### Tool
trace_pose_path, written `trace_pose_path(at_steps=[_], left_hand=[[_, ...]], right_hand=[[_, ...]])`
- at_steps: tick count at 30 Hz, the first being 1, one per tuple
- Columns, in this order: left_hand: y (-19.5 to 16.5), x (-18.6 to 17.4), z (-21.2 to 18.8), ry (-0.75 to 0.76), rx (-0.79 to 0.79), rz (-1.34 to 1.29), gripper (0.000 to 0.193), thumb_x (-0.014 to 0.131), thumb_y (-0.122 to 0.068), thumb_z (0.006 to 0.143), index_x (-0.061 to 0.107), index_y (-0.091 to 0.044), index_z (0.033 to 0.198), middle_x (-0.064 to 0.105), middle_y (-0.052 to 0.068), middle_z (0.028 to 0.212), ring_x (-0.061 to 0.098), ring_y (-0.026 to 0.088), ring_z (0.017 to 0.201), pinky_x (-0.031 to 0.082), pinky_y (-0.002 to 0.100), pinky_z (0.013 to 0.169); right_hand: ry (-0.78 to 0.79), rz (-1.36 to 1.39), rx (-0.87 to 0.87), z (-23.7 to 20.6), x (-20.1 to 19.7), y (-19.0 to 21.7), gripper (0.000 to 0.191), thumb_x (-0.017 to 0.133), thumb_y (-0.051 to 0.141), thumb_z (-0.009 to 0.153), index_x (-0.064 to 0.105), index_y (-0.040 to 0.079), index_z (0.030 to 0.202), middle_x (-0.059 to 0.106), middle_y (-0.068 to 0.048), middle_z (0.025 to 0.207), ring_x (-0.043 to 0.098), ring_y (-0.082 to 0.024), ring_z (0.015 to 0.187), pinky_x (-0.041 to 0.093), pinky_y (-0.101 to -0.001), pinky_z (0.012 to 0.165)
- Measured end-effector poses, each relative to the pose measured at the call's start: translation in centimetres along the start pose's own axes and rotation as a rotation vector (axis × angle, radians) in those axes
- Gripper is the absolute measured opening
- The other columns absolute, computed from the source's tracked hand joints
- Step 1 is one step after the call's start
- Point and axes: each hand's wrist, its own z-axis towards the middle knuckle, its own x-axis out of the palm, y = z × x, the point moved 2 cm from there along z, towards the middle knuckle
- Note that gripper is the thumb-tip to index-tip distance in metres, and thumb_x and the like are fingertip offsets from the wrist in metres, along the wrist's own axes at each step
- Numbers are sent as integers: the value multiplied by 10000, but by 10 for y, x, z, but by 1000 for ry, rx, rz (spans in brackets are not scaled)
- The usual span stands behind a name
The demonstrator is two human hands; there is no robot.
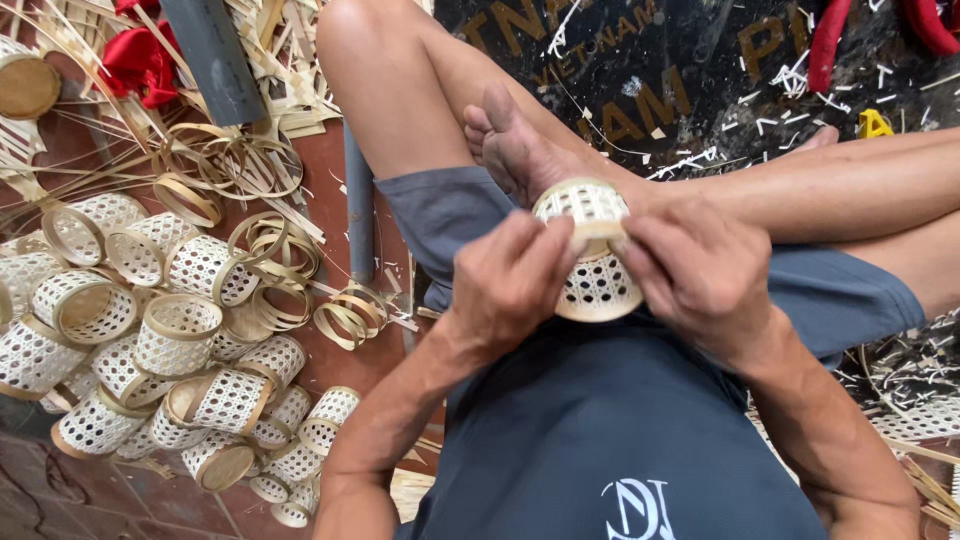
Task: The person sits on the floor weaving a perforated bamboo basket, tucking and tightening thin bamboo strips around the rim of the woven body. They then apply glue from a squeeze bottle along the rim and inside edge and place the finished basket onto a pile of completed baskets.
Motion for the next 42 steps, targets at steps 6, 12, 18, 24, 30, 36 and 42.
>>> trace_pose_path(at_steps=[6, 12, 18, 24, 30, 36, 42], left_hand=[[21, 2, 16, -47, -303, -228, 211, 751, -86, 997, 702, -10, 1188, 623, 83, 945, 635, 170, 747, 538, 290, 665], [34, 3, -8, 79, -637, -914, 270, 668, -65, 1061, 698, 41, 1308, 599, 37, 1108, 581, 85, 944, 533, 247, 809], [30, -3, -10, 63, -651, -1015, 399, 732, -60, 1001, 626, 31, 1375, 567, 6, 1060, 585, 71, 939, 536, 236, 832], [9, -22, 4, 57, -226, -157, 371, 822, -157, 886, 638, -68, 1195, 561, 48, 816, 586, 189, 692, 492, 323, 635], [20, -20, 2, 21, -34, 178, 332, 735, -60, 953, 650, -50, 1274, 517, 38, 777, 559, 206, 668, 448, 379, 598], [22, -13, -22, -85, 58, 75, 420, 742, 0, 954, 623, -58, 1353, 470, 22, 749, 496, 197, 624, 391, 383, 574], [20, -5, -36, -122, 58, 69, 430, 761, -28, 971, 604, -53, 1371, 509, 19, 781, 504, 204, 647, 389, 379, 595]], right_hand=[[92, 693, 524, -6, 2, -39, 195, 631, 43, 1051, 694, -46, 1213, 686, -58, 923, 646, -101, 748, 529, -233, 657], [16, 925, 782, -28, 9, -51, 235, 645, 80, 1057, 672, -61, 1243, 716, -57, 963, 660, -88, 791, 559, -226, 707], [36, 962, 755, -18, 8, -41, 265, 667, 49, 1012, 674, -57, 1255, 713, -59, 1026, 669, -97, 862, 560, -229, 762], [135, 523, 290, -5, 6, -16, 228, 689, 4, 977, 703, -46, 1200, 675, -104, 1069, 652, -172, 986, 532, -282, 865], [79, 537, 295, 4, 21, -12, 202, 707, 8, 981, 690, -40, 1177, 692, -125, 1088, 663, -208, 993, 528, -289, 871], [-27, 341, 227, -3, 14, 4, 196, 773, 26, 985, 700, -14, 1163, 698, -126, 1055, 688, -207, 918, 548, -289, 807], [-11, 126, -15, -1, 14, 17, 362, 848, 67, 821, 688, -40, 1128, 674, -159, 999, 661, -305, 883, 550, -398, 766]])
